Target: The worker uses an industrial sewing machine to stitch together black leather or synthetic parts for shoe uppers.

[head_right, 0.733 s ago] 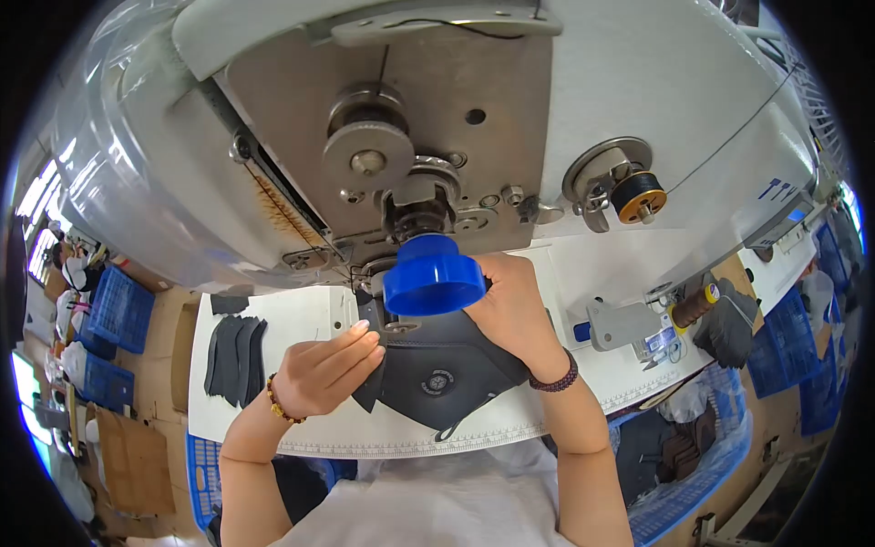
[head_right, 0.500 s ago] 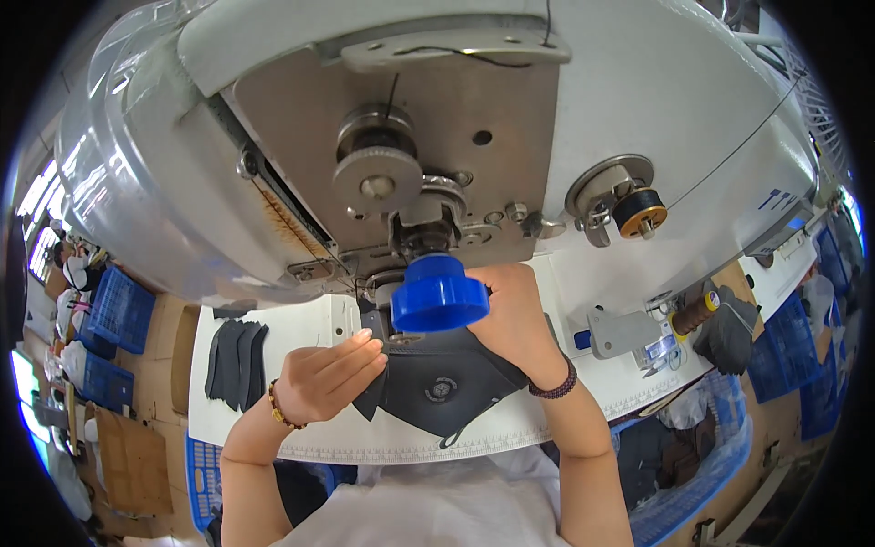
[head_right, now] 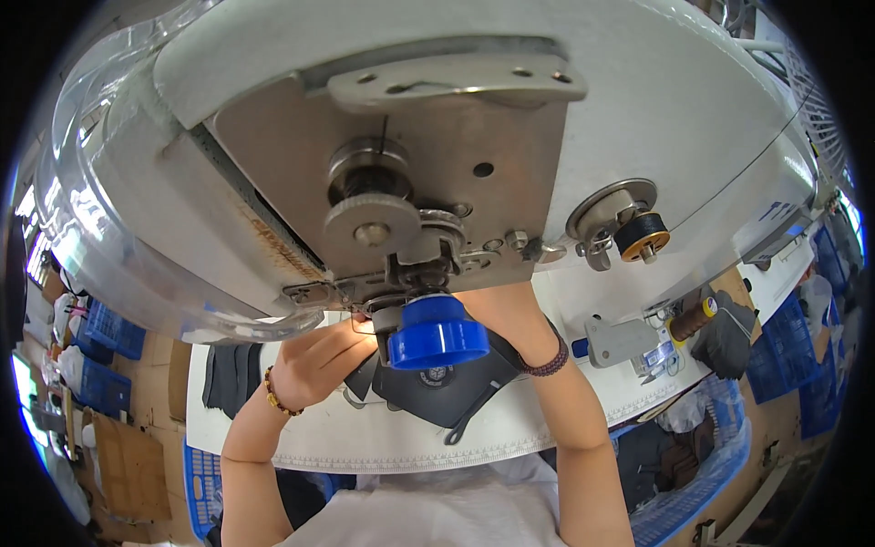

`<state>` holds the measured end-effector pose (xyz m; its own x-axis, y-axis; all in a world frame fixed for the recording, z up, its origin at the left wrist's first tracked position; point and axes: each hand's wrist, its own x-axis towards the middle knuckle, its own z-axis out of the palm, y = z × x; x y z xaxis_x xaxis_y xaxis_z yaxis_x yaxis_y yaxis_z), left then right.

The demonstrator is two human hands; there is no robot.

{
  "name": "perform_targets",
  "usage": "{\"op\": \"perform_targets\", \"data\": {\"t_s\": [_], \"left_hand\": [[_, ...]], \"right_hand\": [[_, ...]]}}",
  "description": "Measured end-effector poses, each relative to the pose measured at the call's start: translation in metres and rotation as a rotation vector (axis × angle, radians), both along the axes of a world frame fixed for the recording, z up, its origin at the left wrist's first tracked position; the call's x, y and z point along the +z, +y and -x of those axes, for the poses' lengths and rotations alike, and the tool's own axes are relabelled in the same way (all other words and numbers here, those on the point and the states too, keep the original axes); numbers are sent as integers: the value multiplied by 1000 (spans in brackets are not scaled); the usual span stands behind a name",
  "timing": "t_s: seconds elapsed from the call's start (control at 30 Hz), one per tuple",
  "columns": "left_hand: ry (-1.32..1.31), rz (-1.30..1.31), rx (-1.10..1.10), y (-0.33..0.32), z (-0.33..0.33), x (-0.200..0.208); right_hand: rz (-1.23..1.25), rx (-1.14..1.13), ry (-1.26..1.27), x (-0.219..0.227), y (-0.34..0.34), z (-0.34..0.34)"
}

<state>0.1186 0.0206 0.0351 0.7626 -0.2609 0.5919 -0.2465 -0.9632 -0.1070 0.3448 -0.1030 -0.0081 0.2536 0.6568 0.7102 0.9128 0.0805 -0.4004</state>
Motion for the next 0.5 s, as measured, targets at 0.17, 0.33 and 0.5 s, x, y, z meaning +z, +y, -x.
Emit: {"op": "perform_targets", "data": {"t_s": [0.17, 0.33, 0.5], "left_hand": [[45, -1, 47, 2, -4, 4], [205, 74, 163, -7, 2, 10], [-131, 211, -43, -7, 3, -8]], "right_hand": [[-13, -92, -218, -21, 12, -18], [62, -17, -134, 18, 3, 6], [132, 61, -37, 48, -20, 50]]}}
